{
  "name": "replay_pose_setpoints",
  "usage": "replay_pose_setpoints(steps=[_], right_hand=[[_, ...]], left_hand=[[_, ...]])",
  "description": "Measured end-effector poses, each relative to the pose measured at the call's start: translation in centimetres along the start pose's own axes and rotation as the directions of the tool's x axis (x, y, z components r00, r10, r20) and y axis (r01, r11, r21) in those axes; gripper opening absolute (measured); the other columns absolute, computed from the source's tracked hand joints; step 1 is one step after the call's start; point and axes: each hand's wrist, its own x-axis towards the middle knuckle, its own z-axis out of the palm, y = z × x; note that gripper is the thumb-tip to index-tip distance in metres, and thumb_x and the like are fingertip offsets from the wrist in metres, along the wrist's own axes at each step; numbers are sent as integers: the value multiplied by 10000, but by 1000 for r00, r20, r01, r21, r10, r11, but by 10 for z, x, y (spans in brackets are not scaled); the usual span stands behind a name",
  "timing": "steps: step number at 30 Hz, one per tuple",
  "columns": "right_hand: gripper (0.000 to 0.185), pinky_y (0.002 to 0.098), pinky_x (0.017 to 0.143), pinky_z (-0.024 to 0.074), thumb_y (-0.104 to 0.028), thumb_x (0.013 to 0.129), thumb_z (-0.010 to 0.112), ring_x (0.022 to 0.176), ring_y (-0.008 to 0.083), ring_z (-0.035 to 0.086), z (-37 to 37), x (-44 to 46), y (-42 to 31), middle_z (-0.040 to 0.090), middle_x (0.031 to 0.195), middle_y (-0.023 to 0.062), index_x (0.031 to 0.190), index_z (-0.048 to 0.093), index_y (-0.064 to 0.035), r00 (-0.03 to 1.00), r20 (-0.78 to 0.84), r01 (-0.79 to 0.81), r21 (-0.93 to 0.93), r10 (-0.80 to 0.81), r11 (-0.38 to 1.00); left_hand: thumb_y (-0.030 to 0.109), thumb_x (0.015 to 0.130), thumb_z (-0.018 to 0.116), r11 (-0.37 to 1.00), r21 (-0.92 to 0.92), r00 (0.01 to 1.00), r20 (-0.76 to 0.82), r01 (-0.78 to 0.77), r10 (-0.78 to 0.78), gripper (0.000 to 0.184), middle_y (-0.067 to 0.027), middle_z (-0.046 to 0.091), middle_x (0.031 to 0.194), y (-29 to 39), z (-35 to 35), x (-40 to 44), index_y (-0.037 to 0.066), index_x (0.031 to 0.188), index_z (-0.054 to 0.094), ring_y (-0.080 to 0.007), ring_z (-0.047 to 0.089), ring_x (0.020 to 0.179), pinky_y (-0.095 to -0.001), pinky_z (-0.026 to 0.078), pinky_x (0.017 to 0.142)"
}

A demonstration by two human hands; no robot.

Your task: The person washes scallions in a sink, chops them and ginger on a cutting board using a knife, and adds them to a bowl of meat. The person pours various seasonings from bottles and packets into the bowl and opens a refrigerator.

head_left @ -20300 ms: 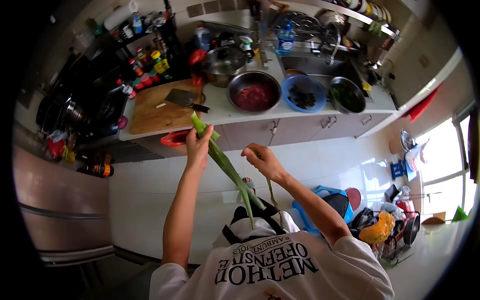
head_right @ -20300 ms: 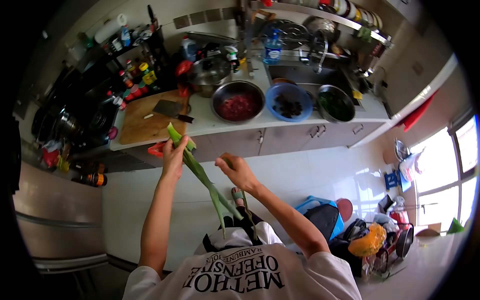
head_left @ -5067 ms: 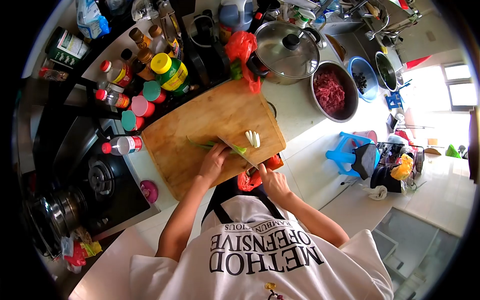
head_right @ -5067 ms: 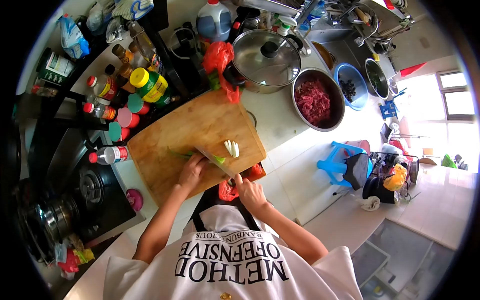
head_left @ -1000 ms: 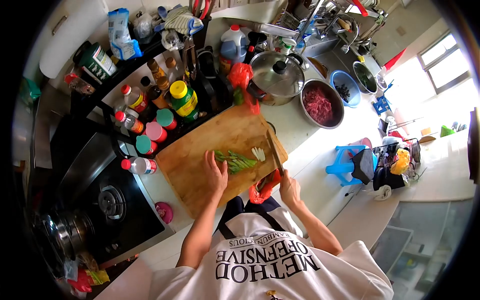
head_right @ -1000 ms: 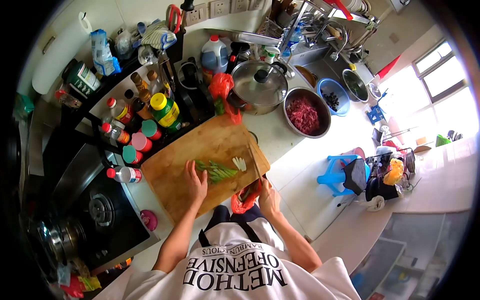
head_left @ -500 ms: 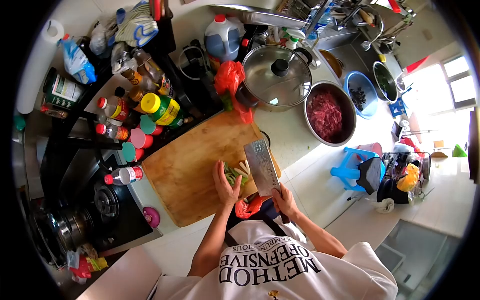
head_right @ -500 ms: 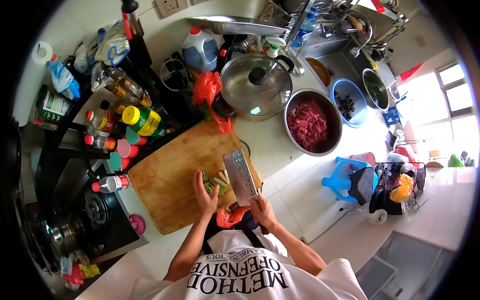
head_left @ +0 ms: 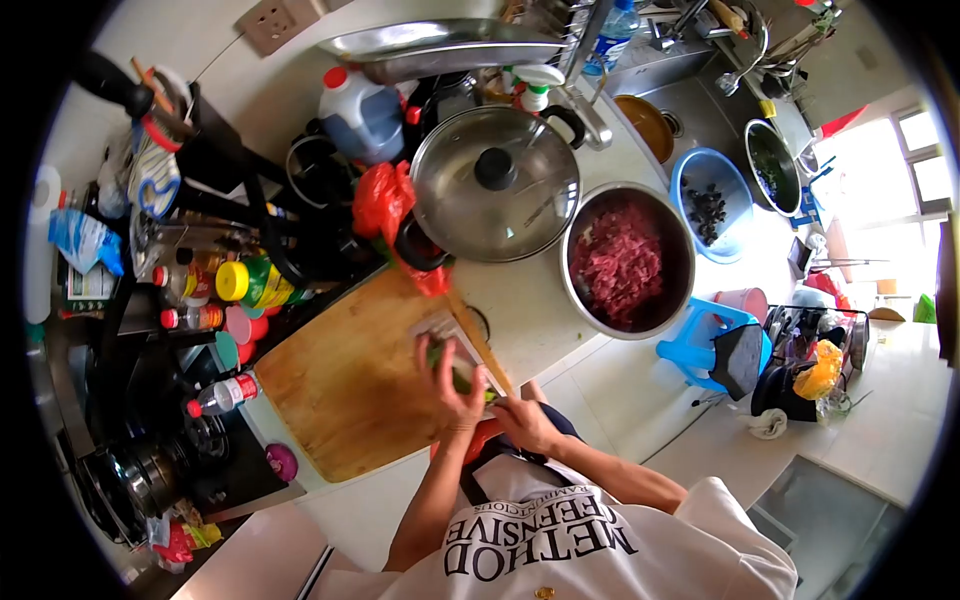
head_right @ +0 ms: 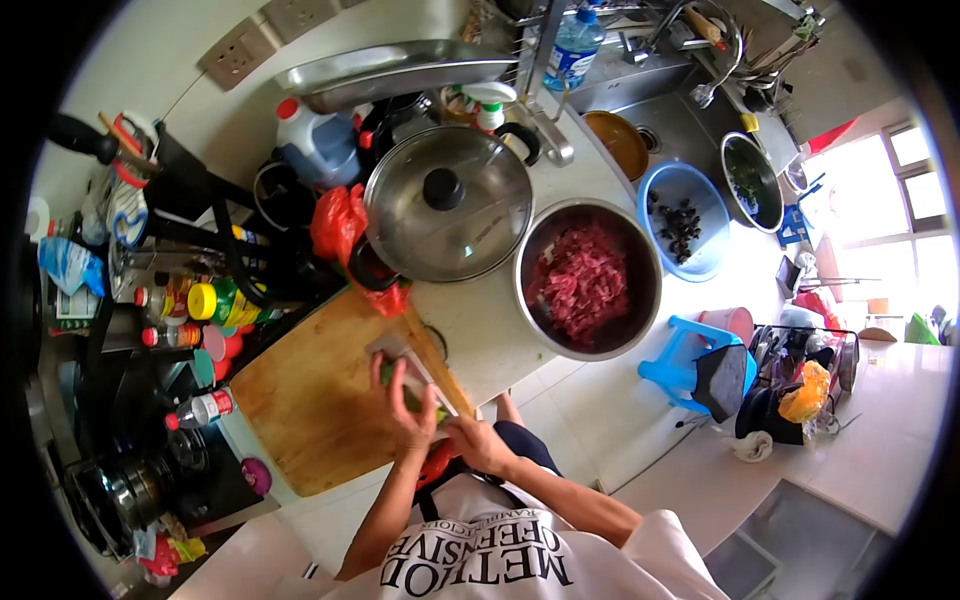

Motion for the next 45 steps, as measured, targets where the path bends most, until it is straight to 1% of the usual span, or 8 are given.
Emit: replay_pose_setpoints(steps=[3, 7, 10, 13, 17, 21, 29, 45], right_hand=[[102, 338, 473, 467, -114, 988, 498, 463, 175, 548, -75, -21, -39, 554, 548, 67, 1017, 529, -21, 908, -159, -379, 79, 387, 922], [102, 274, 390, 410, -121, 997, 489, 425, 94, 492, -161, -46, -70, 524, 562, 27, 967, 496, -24, 775, -469, -373, 203, 424, 906], [114, 302, 404, 421, -108, 984, 505, 419, 166, 516, -205, -63, -69, 543, 575, 70, 1018, 510, 0, 729, -567, -398, 103, 383, 912], [245, 421, 520, 447, -36, 880, 570, 579, 351, 595, -237, -74, -73, 607, 697, 161, 1125, 578, -55, 818, -575, -420, -608, -9, 674], [492, 409, 580, 440, -34, 711, 662, 644, 272, 586, -274, -84, -74, 564, 732, 81, 1195, 607, -103, 909, -403, -330, -851, -105, 409], [465, 375, 621, 457, -93, 742, 662, 691, 207, 584, -287, -82, -74, 542, 721, 26, 1205, 617, -107, 961, -232, -183, -940, -149, 287], [489, 371, 587, 489, -75, 648, 693, 653, 215, 618, -295, -78, -78, 594, 723, 22, 1135, 644, -97, 973, -197, -116, -872, -122, 476], [544, 360, 473, 442, -98, 550, 660, 523, 212, 550, -291, -61, -57, 535, 628, 20, 1094, 662, -93, 954, -237, -55, -737, -182, 673]], left_hand=[[234, 840, 687, 958, -240, 983, 57, -155, 173, 397, -186, 455, 1410, 64, 73, 42, 77, 1203, 645, -434, 359, 1350, -536, 324, 1091], [78, 855, 632, 839, -518, 952, 137, -168, 275, 298, -176, 573, 1302, 115, 165, 78, 37, 1145, 688, -393, 446, 1307, -481, 367, 1067], [107, 913, 600, 971, -140, 914, 334, -193, 230, 297, -152, 503, 1380, 110, 213, 84, 58, 1201, 649, -389, 370, 1354, -483, 289, 1111], [74, 932, 568, 962, -257, 960, 236, -90, 153, 293, -152, 495, 1375, 119, 211, 94, 60, 1222, 610, -356, 398, 1334, -445, 322, 1092], [63, 898, 614, 922, -372, 979, 123, -109, 166, 160, -99, 630, 1118, 153, 171, 122, 45, 1055, 636, -322, 568, 1095, -427, 430, 971], [159, 842, 698, 892, -416, 429, 783, -178, 451, 176, -129, 665, 1150, 166, 190, 118, 23, 953, 704, -270, 598, 1123, -381, 457, 983], [26, 816, 661, 932, -119, 909, 209, -342, 361, 94, -104, 655, 998, 133, 148, 235, 37, 909, 666, -295, 600, 1040, -410, 478, 908], [61, 852, 471, 813, 500, 747, 652, -297, -128, 340, -342, 584, 1151, -16, 211, 422, -83, 1128, 606, -450, 537, 1151, -473, 428, 987]])
